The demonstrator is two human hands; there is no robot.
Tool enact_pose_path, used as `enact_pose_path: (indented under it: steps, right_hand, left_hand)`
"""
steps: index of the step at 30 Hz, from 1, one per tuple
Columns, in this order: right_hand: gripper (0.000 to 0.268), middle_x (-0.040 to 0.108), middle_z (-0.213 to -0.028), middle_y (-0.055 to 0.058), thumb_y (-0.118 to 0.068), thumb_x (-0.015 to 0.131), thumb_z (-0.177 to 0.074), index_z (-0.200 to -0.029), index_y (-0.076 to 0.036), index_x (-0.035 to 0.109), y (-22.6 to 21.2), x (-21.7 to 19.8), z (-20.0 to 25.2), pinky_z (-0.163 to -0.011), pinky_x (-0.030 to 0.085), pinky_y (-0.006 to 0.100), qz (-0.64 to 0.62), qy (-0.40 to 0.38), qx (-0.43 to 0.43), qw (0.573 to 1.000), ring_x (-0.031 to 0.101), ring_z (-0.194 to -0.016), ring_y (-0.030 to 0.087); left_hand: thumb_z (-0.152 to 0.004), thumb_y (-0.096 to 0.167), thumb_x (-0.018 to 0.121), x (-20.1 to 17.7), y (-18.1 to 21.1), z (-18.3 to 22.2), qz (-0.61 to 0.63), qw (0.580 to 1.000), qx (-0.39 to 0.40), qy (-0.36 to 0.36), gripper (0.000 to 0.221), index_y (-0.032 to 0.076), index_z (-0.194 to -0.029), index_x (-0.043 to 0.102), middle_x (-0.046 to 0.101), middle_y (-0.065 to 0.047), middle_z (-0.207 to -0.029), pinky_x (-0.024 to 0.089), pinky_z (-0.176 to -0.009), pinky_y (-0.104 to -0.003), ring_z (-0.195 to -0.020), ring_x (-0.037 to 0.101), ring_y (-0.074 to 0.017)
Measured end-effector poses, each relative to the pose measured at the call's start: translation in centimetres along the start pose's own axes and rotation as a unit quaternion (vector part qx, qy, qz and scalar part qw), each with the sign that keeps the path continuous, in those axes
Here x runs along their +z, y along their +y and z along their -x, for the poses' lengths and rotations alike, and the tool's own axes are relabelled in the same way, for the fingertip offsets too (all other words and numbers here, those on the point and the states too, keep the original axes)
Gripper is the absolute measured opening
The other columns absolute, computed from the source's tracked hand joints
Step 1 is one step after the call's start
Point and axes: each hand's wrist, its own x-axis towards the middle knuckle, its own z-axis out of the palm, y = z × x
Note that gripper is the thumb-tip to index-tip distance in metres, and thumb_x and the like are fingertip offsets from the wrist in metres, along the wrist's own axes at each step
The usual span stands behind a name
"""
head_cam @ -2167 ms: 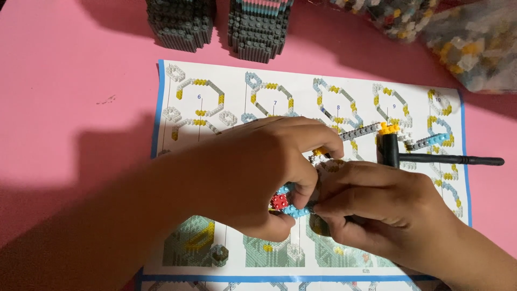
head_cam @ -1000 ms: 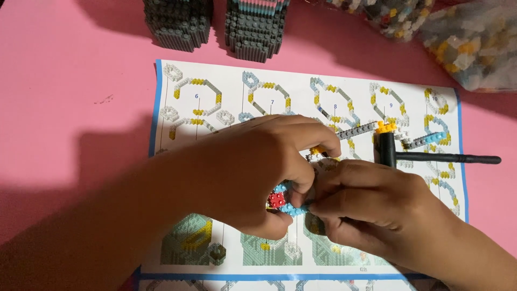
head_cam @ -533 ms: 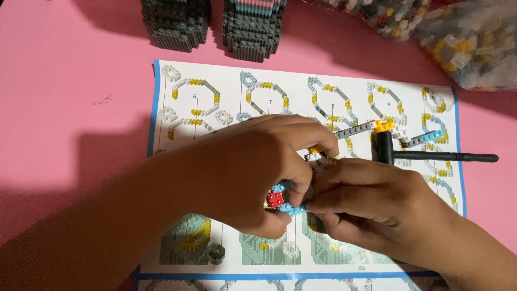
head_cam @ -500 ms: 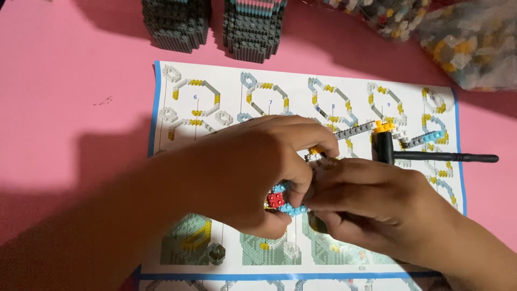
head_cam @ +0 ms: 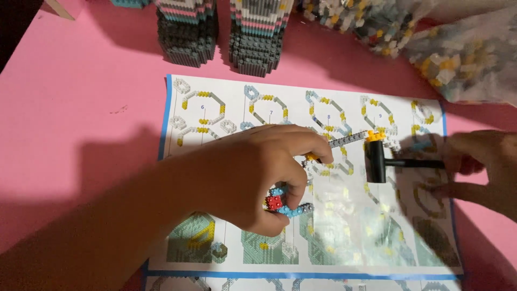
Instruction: Assembling a complex structure using small plastic building blocks following a printed instruction manual.
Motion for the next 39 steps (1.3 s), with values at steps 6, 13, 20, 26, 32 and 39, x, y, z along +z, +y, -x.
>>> enact_pose_path:
  steps: [6,13,20,26,32,39]
  right_hand:
    - [0.026,0.068,-0.064,-0.005,-0.041,0.099,-0.057,-0.070,-0.026,0.082,-2.7,-2.9,-1.0,-0.082,0.046,0.035,-0.128,0.104,-0.088,0.982,0.063,-0.075,0.016]
    - [0.012,0.086,-0.069,-0.014,-0.036,0.087,-0.075,-0.085,-0.029,0.090,-5.5,-6.3,0.8,-0.081,0.057,0.026,-0.162,0.068,-0.050,0.983,0.074,-0.070,0.005]
    - [0.015,0.092,-0.076,-0.002,-0.021,0.083,-0.078,-0.090,-0.014,0.088,-8.0,-8.0,2.1,-0.063,0.070,0.023,-0.402,0.061,-0.226,0.885,0.089,-0.065,0.010]
    - [0.016,0.091,-0.081,0.001,-0.018,0.085,-0.082,-0.094,-0.010,0.091,-11.0,-8.0,1.4,-0.058,0.060,0.026,-0.475,-0.030,-0.296,0.828,0.081,-0.067,0.010]
    - [0.017,0.089,-0.069,-0.004,-0.021,0.087,-0.082,-0.094,-0.014,0.096,-11.0,-7.5,0.8,-0.048,0.056,0.027,-0.435,-0.063,-0.248,0.863,0.072,-0.055,0.007]
    - [0.015,0.084,-0.064,0.001,-0.013,0.086,-0.084,-0.094,-0.006,0.095,-10.7,-7.1,0.7,-0.046,0.051,0.026,-0.488,-0.070,-0.236,0.837,0.066,-0.053,0.008]
  left_hand:
    - [-0.072,0.017,0.081,-0.3,0.4,-0.2,-0.002,1.000,-0.009,-0.020,0.008,0.012,-0.070,0.075,0.062,-0.017,-0.142,0.046,-0.104,-0.060,-0.138,0.057,-0.0408]
    - [-0.076,0.020,0.082,-0.3,0.2,-0.2,-0.006,1.000,-0.009,-0.028,0.011,0.014,-0.070,0.074,0.061,-0.017,-0.143,0.043,-0.106,-0.059,-0.140,0.054,-0.0405]
    - [-0.076,0.024,0.083,-0.3,0.0,-0.2,-0.016,1.000,-0.001,-0.024,0.012,0.013,-0.075,0.078,0.061,-0.016,-0.142,0.042,-0.109,-0.058,-0.139,0.052,-0.0385]
    - [-0.074,0.024,0.084,-0.7,0.5,-0.5,0.000,0.997,-0.053,-0.063,0.012,0.016,-0.071,0.077,0.057,-0.014,-0.152,0.034,-0.114,-0.060,-0.147,0.045,-0.0378]
    - [-0.076,0.027,0.082,-0.4,0.2,-0.4,-0.012,0.998,-0.037,-0.048,0.013,0.015,-0.073,0.078,0.059,-0.014,-0.147,0.037,-0.111,-0.058,-0.143,0.049,-0.0374]
    - [-0.077,0.027,0.082,-0.5,0.3,-0.5,-0.014,0.997,-0.045,-0.060,0.013,0.015,-0.075,0.079,0.058,-0.014,-0.149,0.038,-0.110,-0.058,-0.144,0.048,-0.0372]
